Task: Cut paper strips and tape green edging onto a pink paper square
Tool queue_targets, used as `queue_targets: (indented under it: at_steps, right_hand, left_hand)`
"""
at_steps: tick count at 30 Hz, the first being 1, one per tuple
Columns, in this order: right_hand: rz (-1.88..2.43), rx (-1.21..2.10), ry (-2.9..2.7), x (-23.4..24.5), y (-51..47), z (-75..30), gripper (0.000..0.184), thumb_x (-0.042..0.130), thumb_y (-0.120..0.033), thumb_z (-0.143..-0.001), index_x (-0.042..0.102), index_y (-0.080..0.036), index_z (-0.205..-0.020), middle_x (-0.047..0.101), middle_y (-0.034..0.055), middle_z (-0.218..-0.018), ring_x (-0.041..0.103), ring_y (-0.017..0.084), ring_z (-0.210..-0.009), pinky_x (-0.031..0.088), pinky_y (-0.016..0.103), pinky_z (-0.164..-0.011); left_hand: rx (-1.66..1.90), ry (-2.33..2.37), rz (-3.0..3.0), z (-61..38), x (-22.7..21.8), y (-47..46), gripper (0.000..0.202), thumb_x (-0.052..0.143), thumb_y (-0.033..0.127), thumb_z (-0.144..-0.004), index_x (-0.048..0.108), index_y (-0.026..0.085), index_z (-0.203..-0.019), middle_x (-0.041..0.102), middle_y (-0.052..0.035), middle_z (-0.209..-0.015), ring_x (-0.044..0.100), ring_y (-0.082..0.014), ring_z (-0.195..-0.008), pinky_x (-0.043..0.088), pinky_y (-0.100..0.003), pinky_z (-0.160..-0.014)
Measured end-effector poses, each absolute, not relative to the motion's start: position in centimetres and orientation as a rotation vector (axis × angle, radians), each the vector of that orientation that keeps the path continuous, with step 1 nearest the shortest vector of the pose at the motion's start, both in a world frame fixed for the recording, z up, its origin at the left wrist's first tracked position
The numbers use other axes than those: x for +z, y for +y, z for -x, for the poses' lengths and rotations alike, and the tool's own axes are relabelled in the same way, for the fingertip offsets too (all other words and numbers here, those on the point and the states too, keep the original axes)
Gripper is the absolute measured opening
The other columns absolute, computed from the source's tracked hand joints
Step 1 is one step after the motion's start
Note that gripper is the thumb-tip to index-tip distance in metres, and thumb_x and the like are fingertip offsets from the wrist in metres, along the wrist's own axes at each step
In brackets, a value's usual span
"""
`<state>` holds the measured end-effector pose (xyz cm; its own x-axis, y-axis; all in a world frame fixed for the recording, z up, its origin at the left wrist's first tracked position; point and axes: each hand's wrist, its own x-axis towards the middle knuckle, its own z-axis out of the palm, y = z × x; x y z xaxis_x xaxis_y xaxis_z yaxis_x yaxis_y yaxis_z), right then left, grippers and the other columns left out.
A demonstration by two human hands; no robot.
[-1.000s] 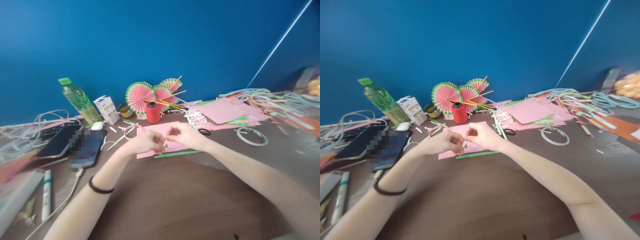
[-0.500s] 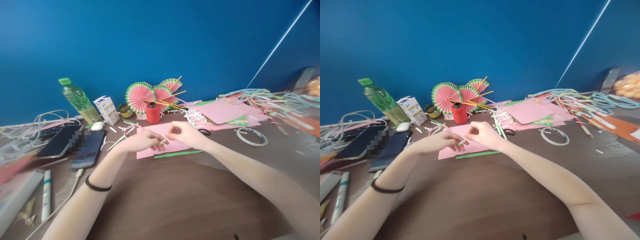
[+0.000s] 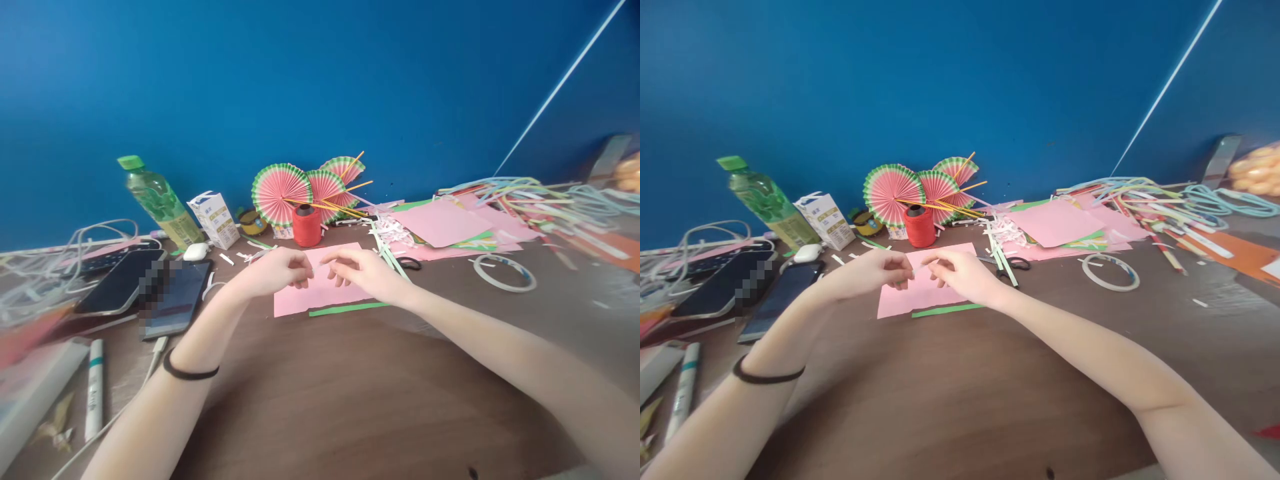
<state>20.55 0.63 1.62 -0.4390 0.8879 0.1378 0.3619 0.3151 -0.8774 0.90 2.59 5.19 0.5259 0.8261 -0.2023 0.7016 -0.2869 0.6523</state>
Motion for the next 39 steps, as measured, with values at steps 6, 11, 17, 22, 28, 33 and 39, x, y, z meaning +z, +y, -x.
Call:
queue_targets:
  at_steps: [6,11,17,22,28,33,39]
  right_hand:
    - [1.191,0.949,-2.088,0.2,0.6,-19.8,0.031,0.047,-0.015,-0.080,0.049,-0.018,-0.111,0.062,0.0014,-0.080,0.057,0.013,-0.069,0.044,0.026,-0.065]
    - [0.983,0.820,-2.418,-2.0,0.4,-19.1,0.008,0.061,-0.015,-0.073,0.058,-0.016,-0.081,0.057,0.0036,-0.082,0.051,0.014,-0.076,0.041,0.026,-0.068]
    - [1.049,0.889,-2.457,-2.5,-0.1,-18.8,0.005,0.058,-0.011,-0.073,0.055,-0.016,-0.073,0.051,0.0009,-0.073,0.047,0.012,-0.067,0.037,0.023,-0.061]
    - [1.058,0.851,-2.387,-1.4,0.1,-19.1,0.004,0.052,-0.014,-0.079,0.051,-0.016,-0.075,0.057,0.0037,-0.081,0.051,0.014,-0.074,0.038,0.026,-0.066]
    - [1.101,1.208,-2.059,0.8,0.6,-20.1,0.001,0.046,-0.019,-0.081,0.045,-0.018,-0.081,0.060,-0.0010,-0.066,0.057,0.012,-0.063,0.042,0.024,-0.059]
    - [1.045,1.273,-2.054,2.1,0.8,-20.9,0.012,0.051,-0.022,-0.080,0.053,-0.017,-0.091,0.064,0.0005,-0.067,0.059,0.012,-0.061,0.044,0.024,-0.058]
    - [1.025,1.257,-2.093,3.0,0.2,-21.2,0.013,0.052,-0.023,-0.079,0.058,-0.015,-0.088,0.064,0.0020,-0.067,0.058,0.010,-0.057,0.045,0.024,-0.057]
  left_hand:
    - [0.087,1.212,-2.161,0.6,5.8,3.2,0.018,0.050,0.031,-0.072,0.060,0.017,-0.070,0.063,-0.0012,-0.072,0.058,-0.0145,-0.069,0.042,-0.024,-0.063]
    - [0.047,1.214,-2.232,0.9,5.7,3.5,0.019,0.049,0.033,-0.073,0.059,0.017,-0.068,0.061,-0.0007,-0.069,0.055,-0.0146,-0.070,0.039,-0.024,-0.063]
    - [-0.035,1.156,-2.284,0.8,6.2,3.0,0.018,0.051,0.031,-0.072,0.061,0.017,-0.070,0.061,-0.0004,-0.071,0.055,-0.0144,-0.073,0.038,-0.022,-0.063]
    - [-0.064,1.131,-2.266,0.3,6.9,2.3,0.017,0.051,0.031,-0.072,0.062,0.018,-0.073,0.061,0.0004,-0.073,0.055,-0.0135,-0.073,0.038,-0.021,-0.062]
    - [-0.044,1.129,-2.194,0.3,7.1,2.1,0.017,0.052,0.029,-0.072,0.062,0.019,-0.079,0.063,0.0004,-0.079,0.057,-0.0136,-0.076,0.040,-0.021,-0.065]
    - [0.012,1.142,-2.185,0.2,6.8,2.2,0.015,0.052,0.029,-0.071,0.062,0.020,-0.079,0.063,0.0014,-0.079,0.057,-0.0138,-0.077,0.040,-0.021,-0.065]
    - [0.057,1.152,-2.247,-0.1,6.7,2.0,0.017,0.051,0.030,-0.072,0.062,0.021,-0.079,0.062,0.0023,-0.077,0.054,-0.0135,-0.073,0.038,-0.022,-0.062]
